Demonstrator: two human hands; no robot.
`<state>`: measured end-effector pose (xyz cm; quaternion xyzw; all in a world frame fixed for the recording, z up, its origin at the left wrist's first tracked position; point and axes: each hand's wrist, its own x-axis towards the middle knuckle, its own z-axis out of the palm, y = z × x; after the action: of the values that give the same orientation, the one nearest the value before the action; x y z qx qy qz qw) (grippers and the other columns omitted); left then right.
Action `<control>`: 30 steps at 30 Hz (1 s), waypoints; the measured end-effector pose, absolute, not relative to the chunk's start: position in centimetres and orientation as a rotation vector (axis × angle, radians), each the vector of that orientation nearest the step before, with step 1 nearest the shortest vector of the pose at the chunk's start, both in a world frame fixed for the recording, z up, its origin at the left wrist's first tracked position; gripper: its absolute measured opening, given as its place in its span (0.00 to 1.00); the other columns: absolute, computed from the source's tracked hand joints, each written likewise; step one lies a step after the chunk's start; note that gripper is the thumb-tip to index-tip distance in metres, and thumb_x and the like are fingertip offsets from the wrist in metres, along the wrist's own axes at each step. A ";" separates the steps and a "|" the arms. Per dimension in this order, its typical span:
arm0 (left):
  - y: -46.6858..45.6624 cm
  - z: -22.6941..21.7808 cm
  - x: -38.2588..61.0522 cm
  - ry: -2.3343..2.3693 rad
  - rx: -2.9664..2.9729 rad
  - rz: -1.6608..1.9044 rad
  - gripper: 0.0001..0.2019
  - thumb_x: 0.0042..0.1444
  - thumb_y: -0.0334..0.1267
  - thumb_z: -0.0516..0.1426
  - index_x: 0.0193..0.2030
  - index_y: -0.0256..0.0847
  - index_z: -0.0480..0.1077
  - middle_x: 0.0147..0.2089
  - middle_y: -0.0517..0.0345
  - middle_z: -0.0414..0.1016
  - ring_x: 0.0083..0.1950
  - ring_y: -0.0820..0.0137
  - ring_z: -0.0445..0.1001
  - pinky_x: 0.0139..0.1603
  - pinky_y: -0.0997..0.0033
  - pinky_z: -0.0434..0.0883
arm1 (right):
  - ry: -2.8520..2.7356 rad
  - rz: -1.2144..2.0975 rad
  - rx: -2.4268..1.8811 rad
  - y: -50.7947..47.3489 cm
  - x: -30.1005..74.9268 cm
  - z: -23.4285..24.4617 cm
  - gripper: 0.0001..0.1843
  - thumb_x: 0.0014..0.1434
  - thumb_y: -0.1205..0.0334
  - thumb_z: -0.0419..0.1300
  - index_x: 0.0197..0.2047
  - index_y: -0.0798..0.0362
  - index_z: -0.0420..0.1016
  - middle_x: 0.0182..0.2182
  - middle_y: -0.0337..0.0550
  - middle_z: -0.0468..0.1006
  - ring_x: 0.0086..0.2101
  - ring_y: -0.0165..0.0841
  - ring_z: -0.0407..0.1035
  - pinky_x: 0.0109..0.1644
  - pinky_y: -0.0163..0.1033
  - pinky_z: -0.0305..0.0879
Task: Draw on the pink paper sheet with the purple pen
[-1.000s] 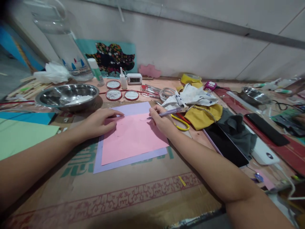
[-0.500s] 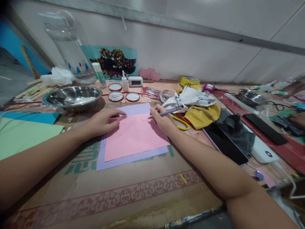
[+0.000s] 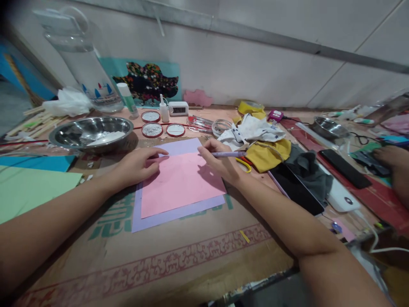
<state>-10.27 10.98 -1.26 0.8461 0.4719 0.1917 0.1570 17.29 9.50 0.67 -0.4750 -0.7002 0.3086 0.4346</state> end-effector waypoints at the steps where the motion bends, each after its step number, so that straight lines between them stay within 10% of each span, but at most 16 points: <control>1: 10.9 -1.2 -10.3 1.359 2.416 0.554 0.22 0.53 0.38 0.53 0.55 0.41 0.73 0.47 0.52 0.81 0.48 0.59 0.77 0.54 0.59 0.70 | -1.783 0.760 -1.173 9.1 17.1 1.4 0.13 0.62 0.52 0.62 0.31 0.52 0.70 0.24 0.37 0.72 0.24 0.28 0.65 0.27 0.34 0.59; 12: 10.8 -1.5 -10.3 1.336 2.393 0.602 0.23 0.51 0.37 0.53 0.55 0.39 0.73 0.47 0.50 0.80 0.46 0.59 0.77 0.49 0.59 0.70 | -1.704 1.323 -1.208 6.4 10.5 1.3 0.12 0.55 0.58 0.65 0.32 0.51 0.65 0.23 0.34 0.72 0.24 0.28 0.68 0.27 0.33 0.62; 30: 11.0 -1.3 -10.4 1.317 2.454 0.529 0.21 0.52 0.37 0.51 0.52 0.40 0.75 0.51 0.52 0.81 0.48 0.58 0.77 0.52 0.57 0.69 | -1.851 1.008 -1.313 7.0 10.3 -1.2 0.14 0.56 0.61 0.57 0.25 0.50 0.55 0.19 0.31 0.61 0.22 0.26 0.57 0.27 0.34 0.51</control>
<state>-10.36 10.95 -1.29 0.8555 0.4592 0.1845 0.1525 10.29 6.96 -1.22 -0.5002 -0.7055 0.3842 0.3232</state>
